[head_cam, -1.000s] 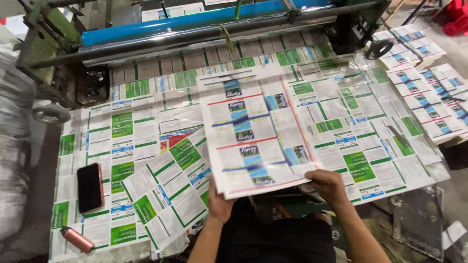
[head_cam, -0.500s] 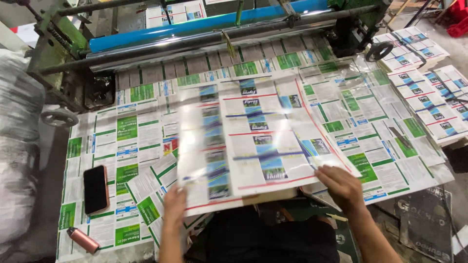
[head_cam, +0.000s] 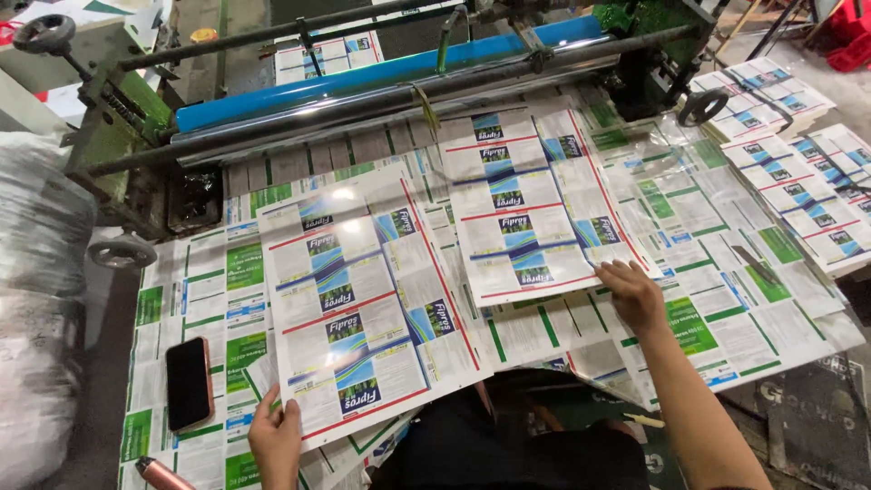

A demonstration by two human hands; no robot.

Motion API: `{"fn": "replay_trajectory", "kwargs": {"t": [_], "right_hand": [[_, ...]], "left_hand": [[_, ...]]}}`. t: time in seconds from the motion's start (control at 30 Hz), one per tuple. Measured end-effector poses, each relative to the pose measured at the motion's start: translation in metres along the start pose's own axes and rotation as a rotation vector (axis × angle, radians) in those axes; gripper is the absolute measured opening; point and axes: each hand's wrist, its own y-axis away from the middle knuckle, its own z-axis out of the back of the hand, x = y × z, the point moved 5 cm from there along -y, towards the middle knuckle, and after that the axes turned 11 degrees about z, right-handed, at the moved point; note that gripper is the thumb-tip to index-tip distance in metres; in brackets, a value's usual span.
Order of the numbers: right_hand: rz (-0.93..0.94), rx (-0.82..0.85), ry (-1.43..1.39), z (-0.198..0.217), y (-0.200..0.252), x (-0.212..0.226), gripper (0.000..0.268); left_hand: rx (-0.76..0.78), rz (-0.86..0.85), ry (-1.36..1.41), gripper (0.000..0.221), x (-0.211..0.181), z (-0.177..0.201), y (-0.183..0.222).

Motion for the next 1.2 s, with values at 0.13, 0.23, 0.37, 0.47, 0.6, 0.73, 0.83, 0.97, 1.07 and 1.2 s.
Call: {"fn": "replay_trajectory", "kwargs": {"t": [0.13,0.23,0.37,0.47,0.6,0.73,0.83,0.97,1.07,1.2], "right_hand": [[-0.047,-0.023,-0.050,-0.009,-0.022,-0.013,0.041],[-0.065,-0.022,-0.132,-0.021,-0.037,-0.025,0.040],[-0.046,0.105,-0.107,-0.063,-0.046,-0.063,0.052],[-0.080,0.326,0.130,-0.077,-0.051,-0.062,0.075],[-0.123,0.161,0.184,-0.064,-0.050,-0.052,0.065],[-0.149,0.069,0.185,-0.056,-0.039,-0.045,0.046],[-0.139,0.062,0.166,-0.052,-0.035,-0.037,0.048],[-0.167,0.038,0.109,-0.046,-0.032,-0.032,0.043],[-0.189,0.070,0.090,-0.039,-0.025,-0.024,0.046],[-0.232,0.086,0.181,-0.038,-0.028,-0.018,0.048]], "left_hand": [[-0.036,-0.076,-0.048,0.053,0.012,0.010,-0.013],[-0.045,-0.069,-0.060,0.052,0.005,0.009,-0.017],[-0.048,-0.062,-0.085,0.051,0.001,0.005,-0.024],[-0.074,-0.079,-0.171,0.051,-0.017,0.000,-0.017],[-0.264,-0.120,-0.524,0.052,-0.063,-0.013,0.009],[-0.406,-0.474,-0.978,0.051,-0.077,-0.044,0.035],[-0.085,-0.797,-0.902,0.069,-0.073,-0.099,0.082],[0.203,-0.523,-1.276,0.088,-0.093,-0.128,0.136],[0.177,-0.550,-1.219,0.095,-0.054,-0.118,0.148],[0.091,-0.866,-1.014,0.071,-0.004,-0.109,0.143]]}}
